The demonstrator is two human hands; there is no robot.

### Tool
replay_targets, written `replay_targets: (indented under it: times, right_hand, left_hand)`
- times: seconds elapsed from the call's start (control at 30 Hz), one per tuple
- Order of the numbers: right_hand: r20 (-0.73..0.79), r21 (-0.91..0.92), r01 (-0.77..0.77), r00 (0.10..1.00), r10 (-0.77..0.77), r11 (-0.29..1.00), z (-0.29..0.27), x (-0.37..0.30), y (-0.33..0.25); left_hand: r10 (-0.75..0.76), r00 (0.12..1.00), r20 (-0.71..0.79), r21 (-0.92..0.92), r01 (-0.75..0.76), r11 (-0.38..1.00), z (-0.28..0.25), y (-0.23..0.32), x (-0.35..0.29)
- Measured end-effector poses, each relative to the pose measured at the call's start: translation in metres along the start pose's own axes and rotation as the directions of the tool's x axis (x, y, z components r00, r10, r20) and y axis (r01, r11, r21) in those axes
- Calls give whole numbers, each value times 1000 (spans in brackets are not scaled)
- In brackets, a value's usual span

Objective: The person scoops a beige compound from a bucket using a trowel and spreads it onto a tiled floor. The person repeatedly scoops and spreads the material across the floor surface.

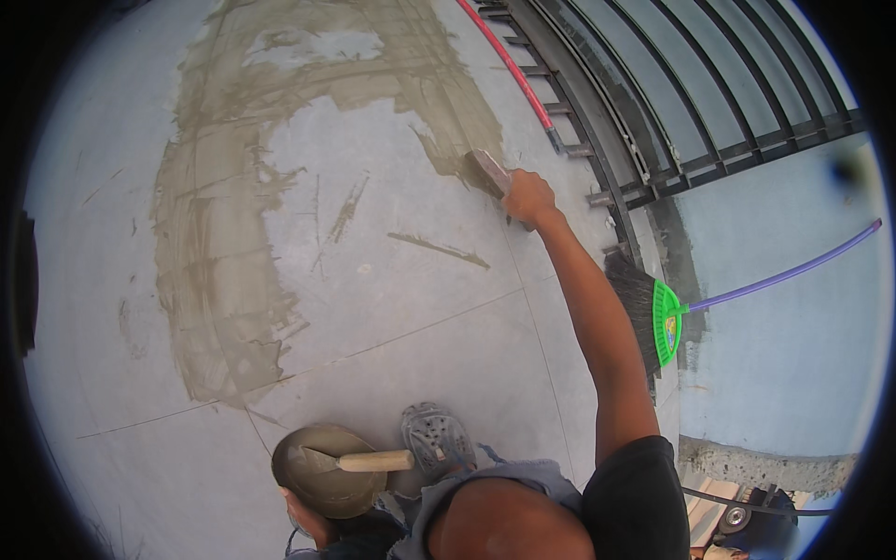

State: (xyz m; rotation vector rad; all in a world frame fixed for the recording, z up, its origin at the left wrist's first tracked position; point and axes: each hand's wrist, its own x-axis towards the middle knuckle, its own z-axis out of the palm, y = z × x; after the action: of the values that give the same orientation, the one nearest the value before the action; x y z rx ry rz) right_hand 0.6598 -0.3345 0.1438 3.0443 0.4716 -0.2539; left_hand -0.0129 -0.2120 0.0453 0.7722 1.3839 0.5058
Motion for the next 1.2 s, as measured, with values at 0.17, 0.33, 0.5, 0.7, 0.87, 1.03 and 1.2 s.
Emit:
replay_targets:
  times: [0.17, 0.33, 0.5, 0.7, 0.87, 1.03, 1.2]
  right_hand:
    - [-31, 18, -72, 997, 72, 997, -3, -6, -4]
    - [-86, 42, -93, 992, 96, 995, -2, -11, -4]
    - [-40, 29, -50, 998, 51, 998, 2, -11, 3]
    - [-61, -18, 93, 994, -94, 995, 15, -60, -66]
    - [6, -40, 49, 999, -49, 998, 27, -57, -69]
    - [-17, -3, -15, 1000, 15, 1000, 30, -79, -75]
    - [-32, -41, -21, 999, 19, 999, 19, -95, -67]
  left_hand:
    - [0, 1000, -31, 10, 0, 1000, -10, -13, 7]
    - [23, 1000, -2, -5, -23, 1000, -8, -11, 7]
    - [-1, 999, -35, 13, 2, 1000, -6, -13, 7]
    - [50, 998, -27, 21, -49, 999, 0, 6, 3]
    - [25, 997, -77, 66, -20, 998, -12, -26, 13]
    - [-7, 1000, -20, -69, 5, 998, -1, -9, 4]
    - [12, 1000, -11, -82, -13, 997, -8, -21, 11]
